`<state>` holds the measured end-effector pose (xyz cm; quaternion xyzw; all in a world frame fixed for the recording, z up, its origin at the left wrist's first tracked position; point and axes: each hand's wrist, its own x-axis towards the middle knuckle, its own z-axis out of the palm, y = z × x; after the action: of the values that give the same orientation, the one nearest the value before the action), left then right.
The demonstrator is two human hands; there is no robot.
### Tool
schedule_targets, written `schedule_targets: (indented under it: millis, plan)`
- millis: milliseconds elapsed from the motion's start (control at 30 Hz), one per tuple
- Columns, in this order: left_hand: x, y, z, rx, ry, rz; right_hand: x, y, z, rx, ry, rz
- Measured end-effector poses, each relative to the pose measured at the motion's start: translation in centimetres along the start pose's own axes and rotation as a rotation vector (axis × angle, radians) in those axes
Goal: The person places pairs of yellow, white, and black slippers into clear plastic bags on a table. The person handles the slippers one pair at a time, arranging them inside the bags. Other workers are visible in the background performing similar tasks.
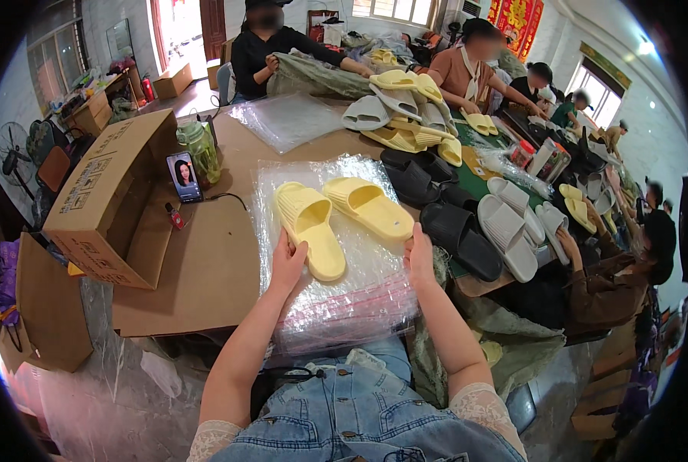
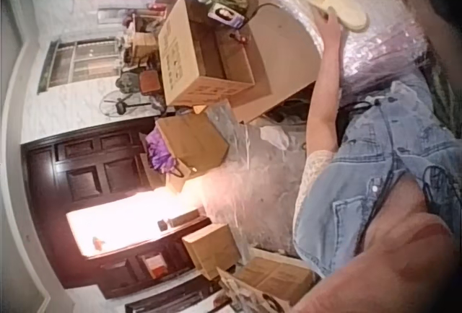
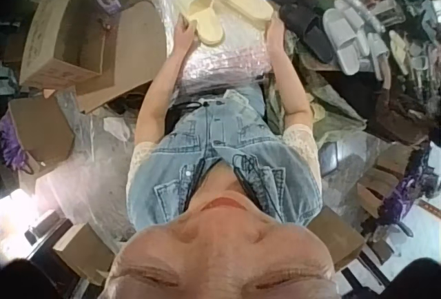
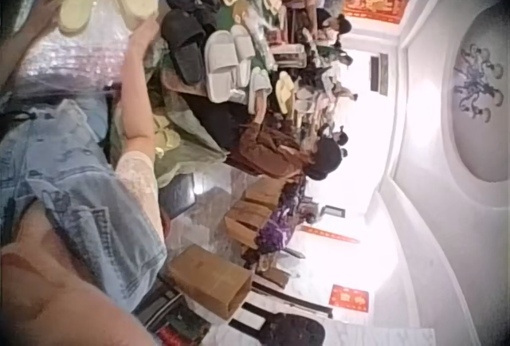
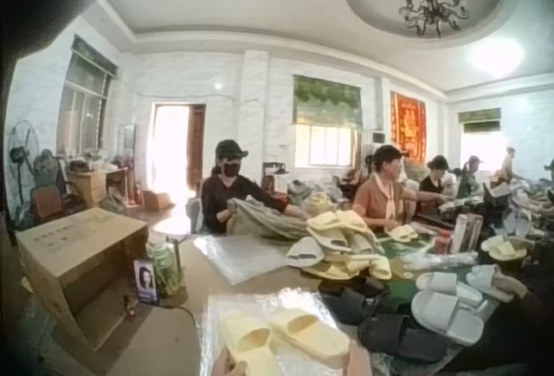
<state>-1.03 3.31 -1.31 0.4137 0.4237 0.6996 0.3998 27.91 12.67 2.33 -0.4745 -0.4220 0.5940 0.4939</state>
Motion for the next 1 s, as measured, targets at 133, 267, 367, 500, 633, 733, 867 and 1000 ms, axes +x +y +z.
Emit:
schedule_targets:
  millis: [133, 267, 367, 500, 633, 733, 867, 1000]
  plan:
    - [0.1, -0.2, -0.2, 0.074, 0.003, -0.043, -1.8, -2.6, 3.6, -0.579, 0.249, -0.635]
    - [-0.3, 0.8, 0.4, 0.128, 0.046, -0.068, -3.1, -7.2, 6.1, -1.216, 0.073, -0.512]
    - [-0.3, 0.7, 0.3, 0.255, 0.047, -0.072, -2.5, -6.7, 6.3, -1.314, -0.044, -0.466]
    - [-0.7, 2.3, 1.0, 0.294, 0.015, -0.093, -0.5, -4.6, 8.1, -1.127, -0.104, -0.663]
    - [-0.9, 2.2, 1.2, 0.376, 0.036, -0.069, 4.8, -1.3, 10.6, -1.232, -0.267, -0.792]
    - [-0.9, 1.6, 0.9, 0.386, 0.035, -0.047, 6.7, -1.7, 12.3, -1.313, -0.34, -0.651]
    - [-1.0, 1.7, 1.4, 0.51, 0.074, -0.017, 8.1, -0.3, 13.9, -1.314, -0.187, -0.642]
    - [-1.2, 1.9, 1.3, 0.514, 0.051, -0.001, 8.9, 0.5, 13.9, -1.228, -0.067, -0.823]
